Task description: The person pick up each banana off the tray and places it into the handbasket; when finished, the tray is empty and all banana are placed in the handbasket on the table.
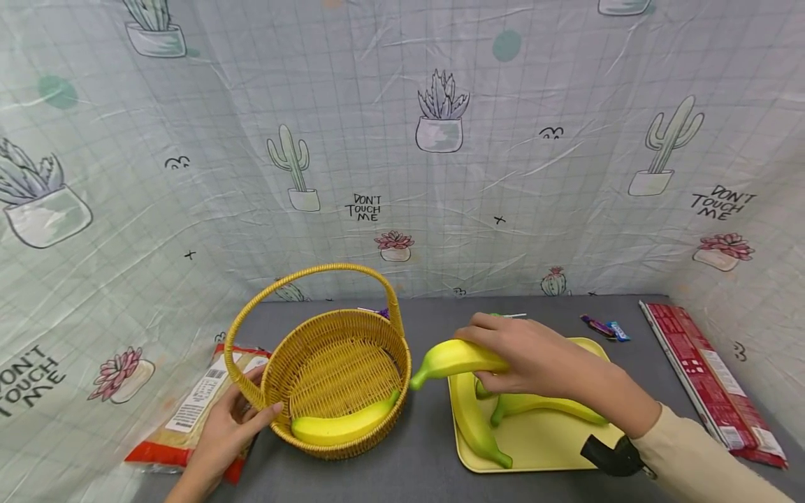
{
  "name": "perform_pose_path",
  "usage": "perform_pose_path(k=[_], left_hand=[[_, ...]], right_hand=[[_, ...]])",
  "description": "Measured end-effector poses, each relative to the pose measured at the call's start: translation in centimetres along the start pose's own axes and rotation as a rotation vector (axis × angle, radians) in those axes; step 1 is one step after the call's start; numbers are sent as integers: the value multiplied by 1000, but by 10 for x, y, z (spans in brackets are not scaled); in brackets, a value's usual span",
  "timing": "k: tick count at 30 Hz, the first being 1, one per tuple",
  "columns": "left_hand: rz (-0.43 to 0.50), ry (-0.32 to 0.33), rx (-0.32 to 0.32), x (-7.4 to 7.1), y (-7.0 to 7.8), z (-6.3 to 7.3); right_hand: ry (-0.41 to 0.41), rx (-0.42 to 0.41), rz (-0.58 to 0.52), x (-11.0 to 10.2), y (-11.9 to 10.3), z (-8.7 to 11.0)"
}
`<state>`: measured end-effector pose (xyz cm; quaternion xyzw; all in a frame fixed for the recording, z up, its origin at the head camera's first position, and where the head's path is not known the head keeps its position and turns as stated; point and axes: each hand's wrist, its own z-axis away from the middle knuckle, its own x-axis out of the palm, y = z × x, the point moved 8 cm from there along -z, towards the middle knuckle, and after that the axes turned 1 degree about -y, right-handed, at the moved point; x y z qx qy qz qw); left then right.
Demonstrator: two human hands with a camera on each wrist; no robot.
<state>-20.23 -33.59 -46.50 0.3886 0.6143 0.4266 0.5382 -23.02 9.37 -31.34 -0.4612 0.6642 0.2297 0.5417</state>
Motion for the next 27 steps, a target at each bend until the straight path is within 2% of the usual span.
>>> perform_pose_path(k=[7,18,22,27], left_hand=[[-35,6,-49,0,-1,0],[-31,3,-59,1,-1,-4],[-30,4,-57,0,0,-5],[-33,7,-68,-1,-2,-3]], right_hand=[[-50,-33,-3,2,-10,-30],[-53,-126,-23,9,-31,-73],[-80,-130,-60,20,-37,-89],[-158,-116,-101,44,-42,-114]])
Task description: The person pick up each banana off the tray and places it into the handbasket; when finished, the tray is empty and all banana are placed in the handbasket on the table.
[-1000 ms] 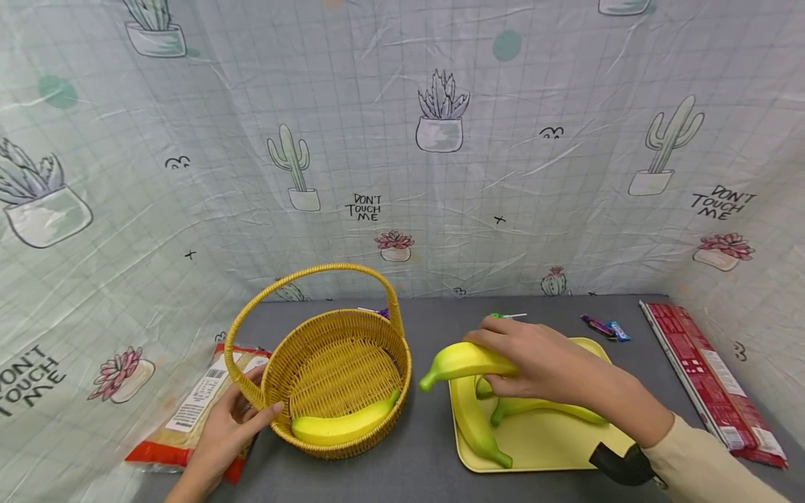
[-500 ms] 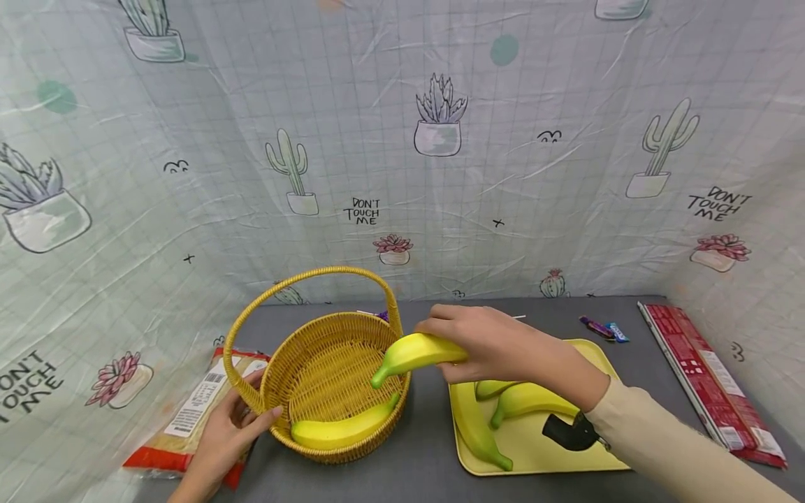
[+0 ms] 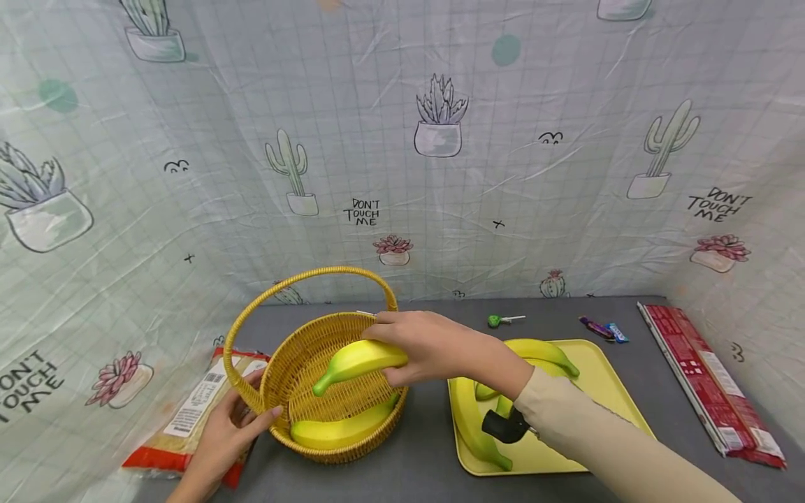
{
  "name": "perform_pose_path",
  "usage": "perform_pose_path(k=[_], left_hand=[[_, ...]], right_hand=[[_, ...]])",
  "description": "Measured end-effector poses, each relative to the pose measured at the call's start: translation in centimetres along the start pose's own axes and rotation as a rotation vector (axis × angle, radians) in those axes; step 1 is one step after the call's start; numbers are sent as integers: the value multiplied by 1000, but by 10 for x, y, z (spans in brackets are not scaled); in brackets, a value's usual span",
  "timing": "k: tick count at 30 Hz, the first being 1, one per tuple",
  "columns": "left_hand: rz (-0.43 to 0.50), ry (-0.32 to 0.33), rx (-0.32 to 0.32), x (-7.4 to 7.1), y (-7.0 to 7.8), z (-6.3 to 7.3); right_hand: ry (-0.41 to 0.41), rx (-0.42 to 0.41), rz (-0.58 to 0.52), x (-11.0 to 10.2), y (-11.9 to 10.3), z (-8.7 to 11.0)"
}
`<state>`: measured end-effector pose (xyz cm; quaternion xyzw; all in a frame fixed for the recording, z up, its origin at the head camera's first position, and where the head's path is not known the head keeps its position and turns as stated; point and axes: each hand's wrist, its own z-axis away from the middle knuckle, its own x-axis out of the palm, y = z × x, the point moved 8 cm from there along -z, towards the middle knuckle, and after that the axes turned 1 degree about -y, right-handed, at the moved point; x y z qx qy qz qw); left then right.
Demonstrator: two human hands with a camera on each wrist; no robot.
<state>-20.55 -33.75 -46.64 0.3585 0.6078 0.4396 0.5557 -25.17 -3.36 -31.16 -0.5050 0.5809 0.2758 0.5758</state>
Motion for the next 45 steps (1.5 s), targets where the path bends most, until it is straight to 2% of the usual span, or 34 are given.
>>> perform_pose_path(k=[6,12,22,30,35,40,45], left_hand=[[-16,5,-44,0,-3,1],[-14,8,-35,0,-2,1],[-9,8,-38,-1,-2,1],[-5,3,-47,-1,-3,1],[1,-3,-46,0,-2,-1],[-5,-2,-62,1,-5,1],[-2,8,-47,1,-4,0]], right_hand=[[-65,10,-13,20,5,-35],[-92,35,-7,40,19,-66],[-148,149,26,74,46,-104],[-198,273,-9,96,62,-121],[-166,332,-74,103,72,-124],[-129,342,-96,109,77,-122],[-102,333,-114,111,79,-122]])
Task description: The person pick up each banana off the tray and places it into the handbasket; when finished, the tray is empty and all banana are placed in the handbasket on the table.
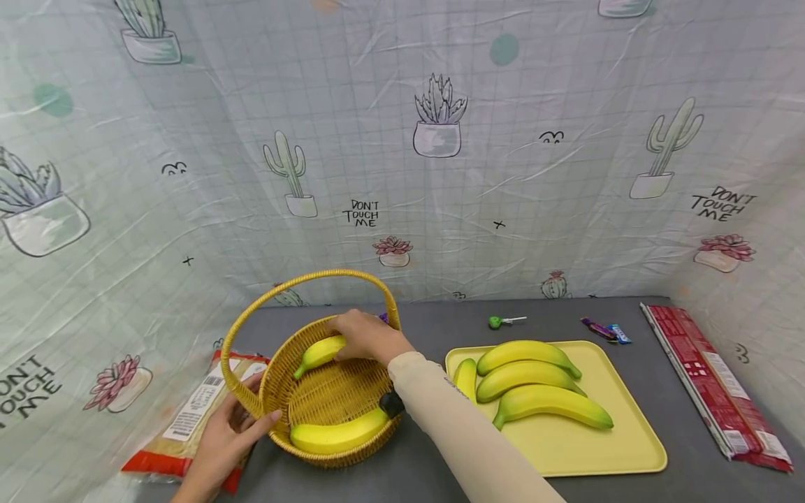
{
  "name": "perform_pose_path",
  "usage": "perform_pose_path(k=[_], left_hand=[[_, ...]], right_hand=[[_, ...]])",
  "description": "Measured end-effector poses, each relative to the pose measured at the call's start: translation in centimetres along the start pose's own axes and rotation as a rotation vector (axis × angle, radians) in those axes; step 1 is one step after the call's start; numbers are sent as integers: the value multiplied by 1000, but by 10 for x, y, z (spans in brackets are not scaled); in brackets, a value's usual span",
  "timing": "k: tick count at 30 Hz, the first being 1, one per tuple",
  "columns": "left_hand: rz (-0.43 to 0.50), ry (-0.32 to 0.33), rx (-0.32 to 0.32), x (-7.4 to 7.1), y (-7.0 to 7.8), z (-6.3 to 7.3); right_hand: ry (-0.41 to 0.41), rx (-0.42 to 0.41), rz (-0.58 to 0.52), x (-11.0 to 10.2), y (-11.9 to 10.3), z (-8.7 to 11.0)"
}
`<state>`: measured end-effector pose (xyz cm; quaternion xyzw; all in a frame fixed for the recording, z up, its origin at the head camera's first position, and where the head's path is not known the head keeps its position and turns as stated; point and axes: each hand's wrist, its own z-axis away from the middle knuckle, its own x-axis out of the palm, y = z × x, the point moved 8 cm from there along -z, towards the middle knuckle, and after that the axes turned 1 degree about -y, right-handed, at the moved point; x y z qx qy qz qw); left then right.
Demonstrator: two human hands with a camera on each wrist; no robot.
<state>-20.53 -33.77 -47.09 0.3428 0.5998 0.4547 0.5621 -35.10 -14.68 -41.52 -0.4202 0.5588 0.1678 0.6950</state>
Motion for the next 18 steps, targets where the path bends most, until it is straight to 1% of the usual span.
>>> perform_pose_path(k=[3,6,10,14,18], left_hand=[[1,-1,11,1,1,0],[-3,-7,18,2,2,0],[-1,-8,20,2,2,-1],[2,-6,16,1,2,-2],[-2,-7,11,1,2,-1]], right_hand=[[1,-2,11,1,0,0],[-2,2,46,2,0,0],[8,-17,61,0,-3,2],[25,-83,26,-9,-12,6],[12,-153,-21,-23,-25,14]])
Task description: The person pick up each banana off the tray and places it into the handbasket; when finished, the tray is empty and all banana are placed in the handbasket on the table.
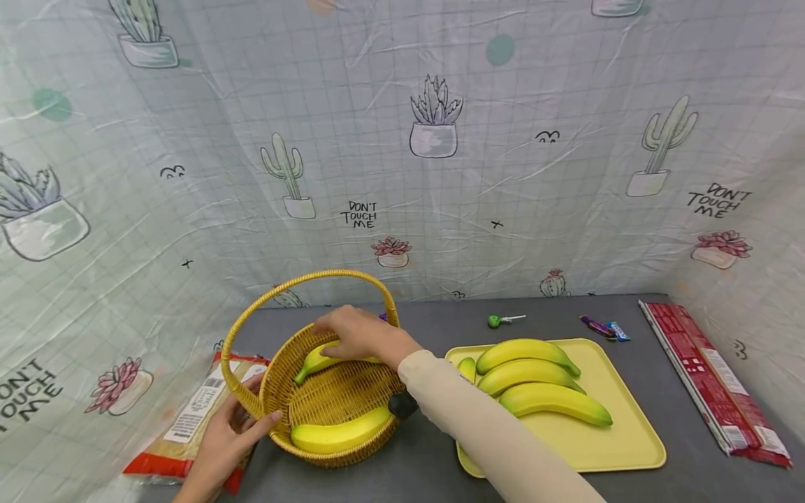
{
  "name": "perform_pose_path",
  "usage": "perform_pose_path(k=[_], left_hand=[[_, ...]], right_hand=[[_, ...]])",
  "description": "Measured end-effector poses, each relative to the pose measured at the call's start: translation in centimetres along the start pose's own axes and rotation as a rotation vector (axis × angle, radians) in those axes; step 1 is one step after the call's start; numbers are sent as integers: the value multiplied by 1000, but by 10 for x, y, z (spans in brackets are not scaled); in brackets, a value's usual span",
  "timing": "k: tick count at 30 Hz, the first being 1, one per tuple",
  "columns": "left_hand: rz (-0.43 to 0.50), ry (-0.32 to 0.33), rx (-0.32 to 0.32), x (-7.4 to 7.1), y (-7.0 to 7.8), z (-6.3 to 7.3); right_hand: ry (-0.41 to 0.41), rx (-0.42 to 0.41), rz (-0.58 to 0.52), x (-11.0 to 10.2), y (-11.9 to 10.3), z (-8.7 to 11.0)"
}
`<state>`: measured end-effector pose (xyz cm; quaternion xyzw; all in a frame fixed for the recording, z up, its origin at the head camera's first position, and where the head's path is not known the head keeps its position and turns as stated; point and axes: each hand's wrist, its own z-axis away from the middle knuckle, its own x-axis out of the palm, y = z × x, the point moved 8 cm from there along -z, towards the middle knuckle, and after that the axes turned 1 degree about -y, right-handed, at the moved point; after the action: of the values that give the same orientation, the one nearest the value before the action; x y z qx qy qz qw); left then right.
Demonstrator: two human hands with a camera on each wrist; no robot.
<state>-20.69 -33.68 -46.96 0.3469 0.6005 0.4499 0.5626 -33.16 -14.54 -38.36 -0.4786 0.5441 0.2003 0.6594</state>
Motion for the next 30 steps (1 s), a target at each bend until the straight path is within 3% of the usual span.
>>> perform_pose_path(k=[8,12,18,23,30], left_hand=[[18,-7,-41,0,-2,0],[14,-11,-40,1,-2,0],[-24,-22,-54,-1,-4,0],[-29,-29,-77,-3,-4,2],[-31,-54,-63,3,-5,0]], right_hand=[[8,-84,60,-23,-28,27],[25,-151,103,-32,-39,47],[64,-183,152,-49,-47,81],[103,-178,158,-67,-45,113],[174,-118,156,-82,-20,163]])
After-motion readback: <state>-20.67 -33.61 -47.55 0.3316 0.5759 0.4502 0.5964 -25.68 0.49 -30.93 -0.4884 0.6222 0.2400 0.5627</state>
